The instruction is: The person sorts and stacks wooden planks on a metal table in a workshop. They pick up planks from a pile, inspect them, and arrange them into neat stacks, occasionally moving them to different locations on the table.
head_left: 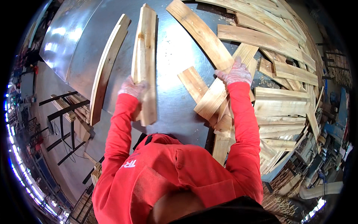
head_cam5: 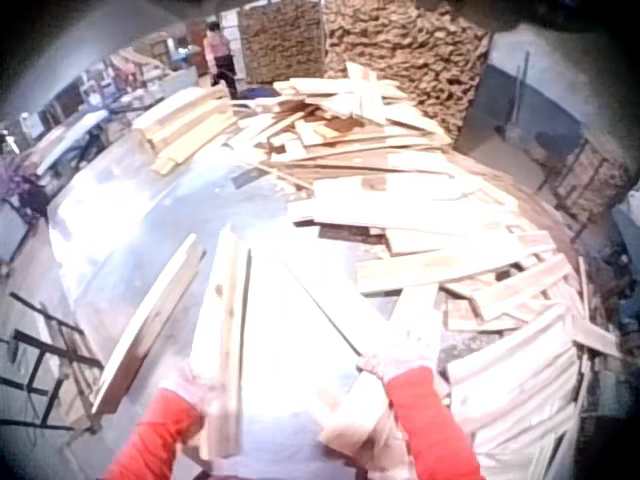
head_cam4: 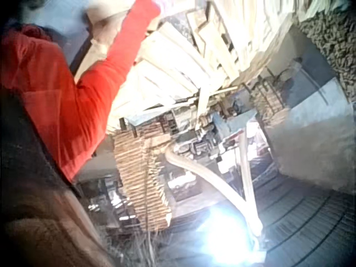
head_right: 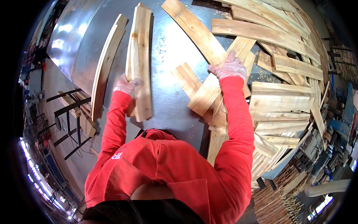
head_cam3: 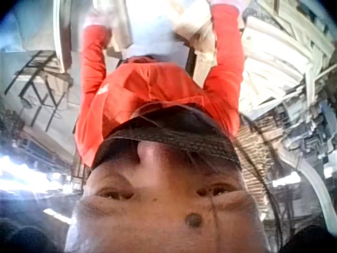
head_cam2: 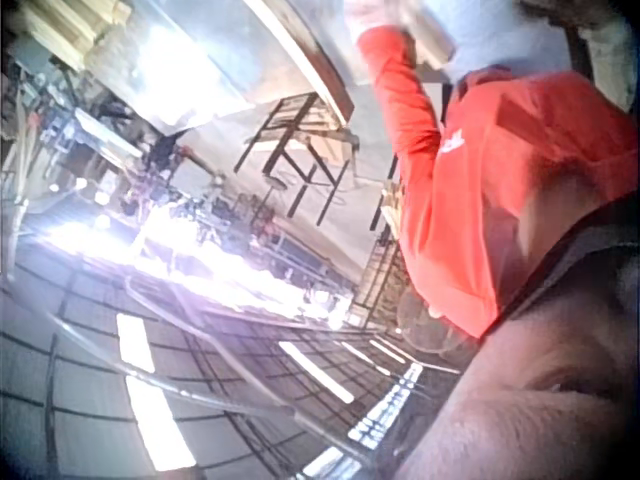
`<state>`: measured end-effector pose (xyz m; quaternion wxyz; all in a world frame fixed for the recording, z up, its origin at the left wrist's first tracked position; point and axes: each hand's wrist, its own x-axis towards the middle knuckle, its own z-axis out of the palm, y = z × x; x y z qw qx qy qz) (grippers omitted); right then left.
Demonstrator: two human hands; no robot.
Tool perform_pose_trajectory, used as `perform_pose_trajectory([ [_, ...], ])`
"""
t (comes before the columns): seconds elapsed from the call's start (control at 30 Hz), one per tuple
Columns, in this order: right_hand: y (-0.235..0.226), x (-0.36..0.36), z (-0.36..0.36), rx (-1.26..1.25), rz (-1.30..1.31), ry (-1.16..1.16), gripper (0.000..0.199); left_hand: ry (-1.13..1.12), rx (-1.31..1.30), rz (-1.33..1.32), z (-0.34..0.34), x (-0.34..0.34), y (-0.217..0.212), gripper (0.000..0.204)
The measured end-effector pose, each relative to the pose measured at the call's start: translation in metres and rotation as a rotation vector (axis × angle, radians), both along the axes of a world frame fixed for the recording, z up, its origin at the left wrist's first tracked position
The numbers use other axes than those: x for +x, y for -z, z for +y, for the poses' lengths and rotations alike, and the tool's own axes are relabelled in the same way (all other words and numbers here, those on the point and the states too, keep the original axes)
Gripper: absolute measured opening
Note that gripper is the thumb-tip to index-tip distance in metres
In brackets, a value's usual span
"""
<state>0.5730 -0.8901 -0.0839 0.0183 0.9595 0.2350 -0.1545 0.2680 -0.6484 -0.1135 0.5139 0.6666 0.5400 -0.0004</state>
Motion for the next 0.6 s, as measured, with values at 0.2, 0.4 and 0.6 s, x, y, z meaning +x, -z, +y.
perform_pose_trajectory([
  [0.2,-0.025,-0.053,-0.008,0.062,0.158,-0.018,0.066,0.318,0.324,0.579,0.000,-0.016,-0.016,0.071],
  [0.4,-0.014,-0.099,-0.023,0.202,0.330,-0.010,0.049,0.330,0.315,0.538,0.009,-0.027,-0.003,0.074],
  [0.6,0.003,-0.128,-0.024,1.109,0.847,0.139,0.046,0.120,0.722,-0.229,-0.043,-0.036,-0.029,0.069],
])
